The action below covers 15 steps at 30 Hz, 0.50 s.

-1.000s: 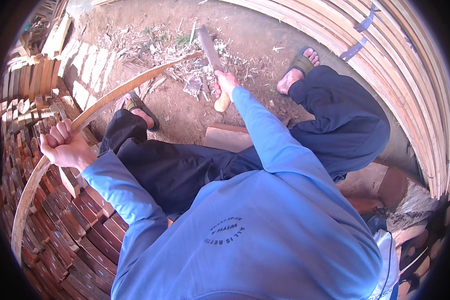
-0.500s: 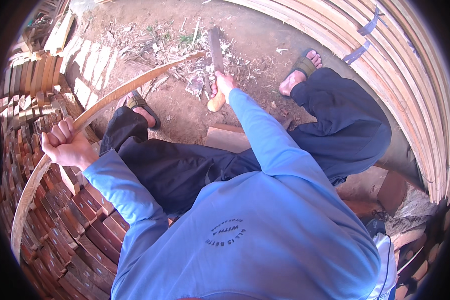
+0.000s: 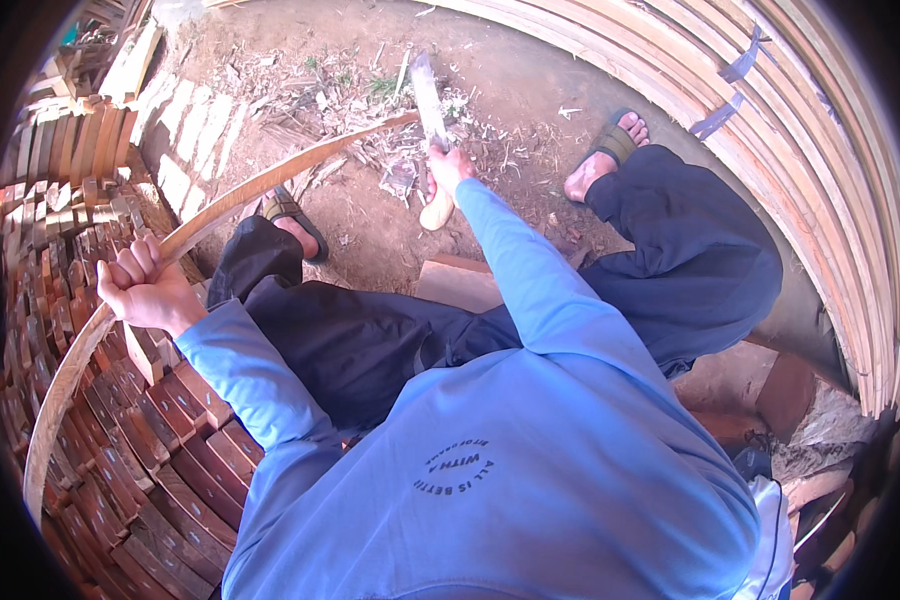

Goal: The person shaves a long thin strip of wood using a hand tool, removing thin layers while sitting in an outdoor area surrounded by lumber stacks.

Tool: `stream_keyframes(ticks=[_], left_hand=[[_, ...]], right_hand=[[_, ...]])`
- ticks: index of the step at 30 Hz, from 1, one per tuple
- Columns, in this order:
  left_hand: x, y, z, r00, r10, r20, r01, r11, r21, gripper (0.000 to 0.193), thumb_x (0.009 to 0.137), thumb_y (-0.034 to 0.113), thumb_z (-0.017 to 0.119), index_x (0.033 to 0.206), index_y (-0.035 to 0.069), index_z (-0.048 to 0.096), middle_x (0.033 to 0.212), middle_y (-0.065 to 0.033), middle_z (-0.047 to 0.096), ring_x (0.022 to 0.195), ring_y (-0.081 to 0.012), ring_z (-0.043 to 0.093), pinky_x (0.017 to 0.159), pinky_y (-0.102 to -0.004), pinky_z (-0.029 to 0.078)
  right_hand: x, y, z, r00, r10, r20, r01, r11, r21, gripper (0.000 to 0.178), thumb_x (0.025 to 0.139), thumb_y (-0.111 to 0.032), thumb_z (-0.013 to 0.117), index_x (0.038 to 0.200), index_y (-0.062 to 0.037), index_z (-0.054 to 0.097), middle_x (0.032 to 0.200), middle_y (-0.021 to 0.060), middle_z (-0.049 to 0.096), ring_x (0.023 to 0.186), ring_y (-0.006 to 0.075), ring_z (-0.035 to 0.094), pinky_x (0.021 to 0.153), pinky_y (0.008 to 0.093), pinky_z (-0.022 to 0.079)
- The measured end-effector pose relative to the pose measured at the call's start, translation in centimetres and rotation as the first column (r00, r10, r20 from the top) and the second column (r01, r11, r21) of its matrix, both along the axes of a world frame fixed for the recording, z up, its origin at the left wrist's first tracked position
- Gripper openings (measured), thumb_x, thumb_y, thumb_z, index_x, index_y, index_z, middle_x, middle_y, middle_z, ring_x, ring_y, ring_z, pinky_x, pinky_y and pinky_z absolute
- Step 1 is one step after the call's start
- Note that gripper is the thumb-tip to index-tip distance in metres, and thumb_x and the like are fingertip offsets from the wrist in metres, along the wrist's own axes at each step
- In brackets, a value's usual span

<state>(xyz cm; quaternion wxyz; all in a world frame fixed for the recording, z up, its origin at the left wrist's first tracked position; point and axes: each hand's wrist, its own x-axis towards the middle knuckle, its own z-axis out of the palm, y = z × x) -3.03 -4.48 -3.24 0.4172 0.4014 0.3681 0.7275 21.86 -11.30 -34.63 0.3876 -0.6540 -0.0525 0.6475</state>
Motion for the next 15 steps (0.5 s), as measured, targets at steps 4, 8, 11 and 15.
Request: stream_keyframes(ticks=[4, 8, 11, 15], left_hand=[[-0.4, -0.2, -0.1, 0.999, 0.036, -0.026, -0.036, 0.999, -0.016, 0.048, 0.092, 0.022, 0.044, 0.057, 0.017, 0.012, 0.051, 0.003, 0.011, 0.049, -0.0113, 0.009, 0.05, -0.0302, 0.017], [-0.6, -0.3, 0.2, 0.999, 0.029, -0.031, -0.029, 1.0, -0.003, 0.047, 0.092, 0.021, 0.043, 0.057, 0.017, 0.012, 0.051, 0.0031, 0.011, 0.05, -0.0113, 0.009, 0.05, -0.0303, 0.017], [0.7, 0.1, -0.3, 1.0, 0.019, -0.008, -0.019, 1.0, -0.015, 0.045, 0.09, 0.018, 0.042, 0.057, 0.017, 0.011, 0.053, 0.0021, 0.009, 0.051, -0.0125, 0.008, 0.051, -0.0311, 0.017], [0.0, 0.0, 0.5, 0.995, 0.09, -0.032, -0.09, 0.996, -0.019, 0.046, 0.091, 0.02, 0.043, 0.057, 0.017, 0.012, 0.052, 0.0027, 0.01, 0.05, -0.012, 0.009, 0.051, -0.0302, 0.018]], right_hand=[[-2.2, -2.7, 0.0, 0.979, 0.135, -0.15, -0.137, 0.991, -0.007, 0.027, 0.095, -0.026, 0.051, 0.079, -0.0041, 0.047, 0.058, 0.004, 0.048, 0.041, 0.0154, 0.044, 0.04, 0.0357, 0.045], [2.5, -2.6, -0.5, 0.973, 0.094, -0.211, -0.091, 0.996, 0.021, 0.03, 0.096, -0.029, 0.05, 0.082, -0.0026, 0.049, 0.056, 0.0043, 0.046, 0.042, 0.0161, 0.045, 0.04, 0.0361, 0.045], [2.5, -1.9, -0.8, 0.975, -0.196, -0.106, 0.196, 0.981, -0.013, 0.028, 0.096, -0.029, 0.049, 0.082, -0.0054, 0.048, 0.058, 0.0024, 0.045, 0.043, 0.015, 0.044, 0.04, 0.0346, 0.044], [-2.6, -2.2, 1.2, 0.957, 0.186, -0.223, -0.183, 0.983, 0.034, 0.031, 0.095, -0.029, 0.051, 0.077, -0.0042, 0.048, 0.055, 0.003, 0.046, 0.042, 0.0141, 0.044, 0.037, 0.0317, 0.042]])
